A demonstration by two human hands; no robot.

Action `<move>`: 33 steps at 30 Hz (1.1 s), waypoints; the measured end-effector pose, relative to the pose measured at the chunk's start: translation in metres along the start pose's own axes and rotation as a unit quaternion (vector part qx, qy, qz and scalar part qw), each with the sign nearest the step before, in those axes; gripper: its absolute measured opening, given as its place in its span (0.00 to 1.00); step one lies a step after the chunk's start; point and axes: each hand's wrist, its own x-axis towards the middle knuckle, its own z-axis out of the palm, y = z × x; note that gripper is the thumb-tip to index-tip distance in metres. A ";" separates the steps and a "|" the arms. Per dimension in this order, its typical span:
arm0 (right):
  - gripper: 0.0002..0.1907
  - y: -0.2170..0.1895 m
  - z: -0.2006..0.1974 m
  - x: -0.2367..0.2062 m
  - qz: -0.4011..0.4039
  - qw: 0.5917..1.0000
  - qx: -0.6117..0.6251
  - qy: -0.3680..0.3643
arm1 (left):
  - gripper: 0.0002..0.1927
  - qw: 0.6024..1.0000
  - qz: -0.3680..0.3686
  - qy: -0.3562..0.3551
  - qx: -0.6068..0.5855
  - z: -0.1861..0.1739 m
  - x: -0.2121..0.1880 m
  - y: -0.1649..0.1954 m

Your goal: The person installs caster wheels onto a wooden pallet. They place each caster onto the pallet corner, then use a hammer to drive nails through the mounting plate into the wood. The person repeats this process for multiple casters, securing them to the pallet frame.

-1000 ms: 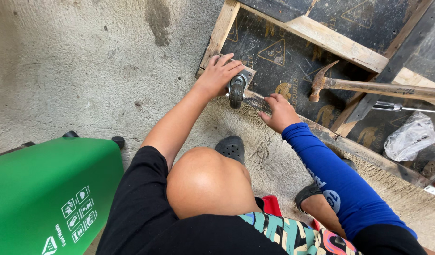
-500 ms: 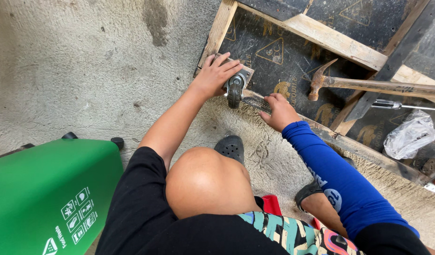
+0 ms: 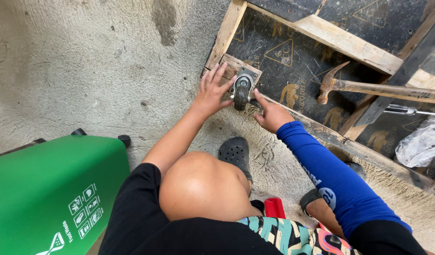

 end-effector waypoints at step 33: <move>0.12 0.102 -0.035 -0.075 -0.030 0.976 0.007 0.214 | 0.42 0.991 0.052 -0.017 0.123 0.005 0.021 -0.002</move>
